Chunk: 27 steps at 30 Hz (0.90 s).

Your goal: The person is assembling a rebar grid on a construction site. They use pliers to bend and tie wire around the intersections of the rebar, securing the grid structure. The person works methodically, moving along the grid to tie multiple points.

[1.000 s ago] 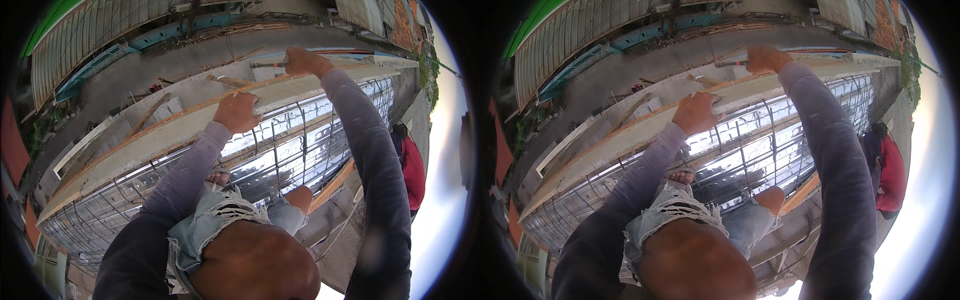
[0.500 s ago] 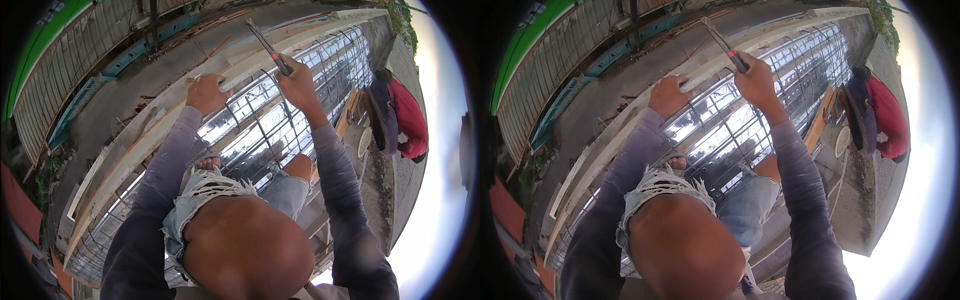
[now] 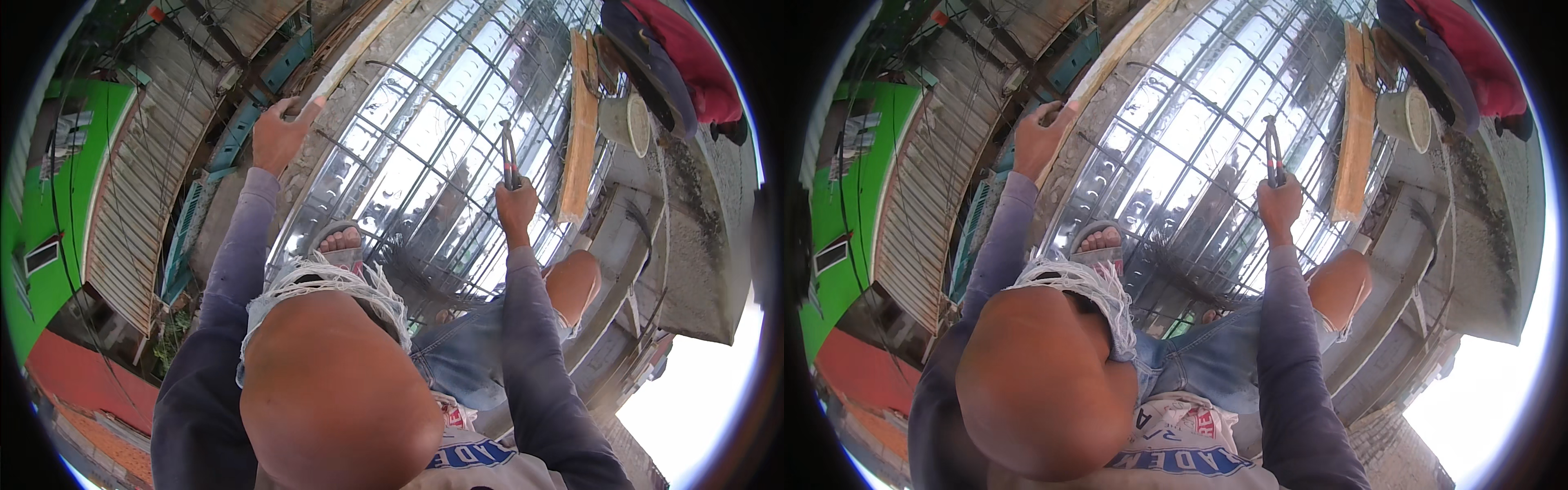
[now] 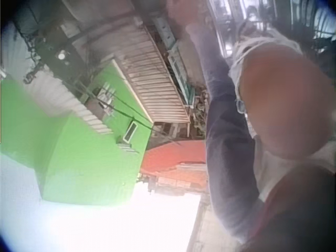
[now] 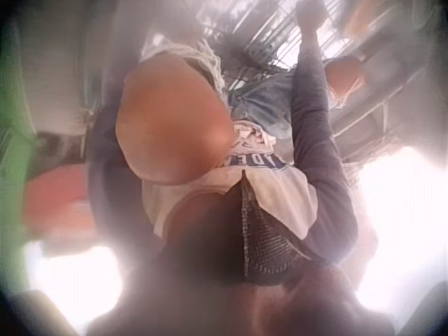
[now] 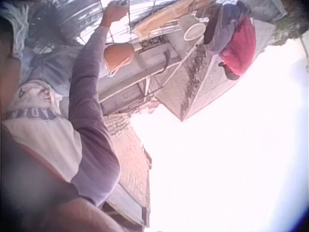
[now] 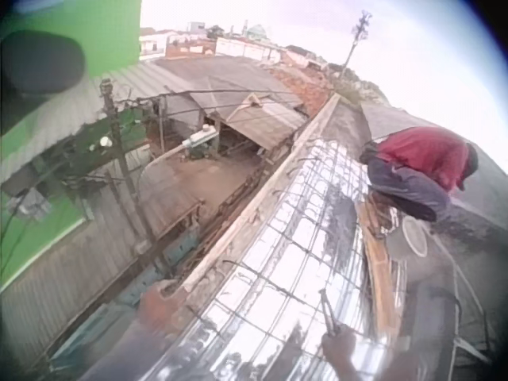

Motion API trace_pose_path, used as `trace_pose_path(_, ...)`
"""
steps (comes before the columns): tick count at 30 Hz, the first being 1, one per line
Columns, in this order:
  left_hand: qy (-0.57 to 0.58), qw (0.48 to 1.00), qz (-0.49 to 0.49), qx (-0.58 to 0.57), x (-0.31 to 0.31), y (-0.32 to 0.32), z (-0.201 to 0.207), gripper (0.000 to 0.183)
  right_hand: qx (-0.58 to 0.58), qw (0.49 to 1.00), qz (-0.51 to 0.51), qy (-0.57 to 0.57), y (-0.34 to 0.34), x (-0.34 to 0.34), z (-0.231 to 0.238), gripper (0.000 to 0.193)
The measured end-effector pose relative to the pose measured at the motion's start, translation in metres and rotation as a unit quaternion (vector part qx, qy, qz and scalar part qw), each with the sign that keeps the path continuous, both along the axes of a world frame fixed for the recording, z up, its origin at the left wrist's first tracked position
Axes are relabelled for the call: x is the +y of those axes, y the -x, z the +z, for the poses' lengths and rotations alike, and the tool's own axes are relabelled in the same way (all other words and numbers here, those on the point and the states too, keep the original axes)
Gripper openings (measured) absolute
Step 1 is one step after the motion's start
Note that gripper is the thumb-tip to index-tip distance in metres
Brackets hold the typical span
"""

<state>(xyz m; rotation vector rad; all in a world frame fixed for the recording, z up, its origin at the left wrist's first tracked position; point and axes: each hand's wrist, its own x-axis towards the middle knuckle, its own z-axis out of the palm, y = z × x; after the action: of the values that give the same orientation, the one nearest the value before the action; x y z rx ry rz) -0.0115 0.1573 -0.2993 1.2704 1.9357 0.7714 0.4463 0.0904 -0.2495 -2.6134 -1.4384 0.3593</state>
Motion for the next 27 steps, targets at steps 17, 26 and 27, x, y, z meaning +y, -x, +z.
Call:
trace_pose_path(17, -0.136, 0.987, 0.078, 0.023, -0.002, -0.050, 0.019, 0.040, 0.107, 0.989, 0.099, -0.006, 0.020, -0.102, -0.029, 0.024)
trace_pose_path(26, -0.079, 0.956, -0.172, -0.224, -0.024, -0.189, 0.067, 0.038, 0.390, 0.915, 0.100, -0.018, 0.005, -0.066, 0.057, 0.036)
trace_pose_path(27, -0.087, 0.952, -0.187, -0.227, -0.021, -0.194, 0.066, 0.039, 0.406, 0.908, 0.101, 0.016, 0.011, -0.063, 0.067, 0.038)
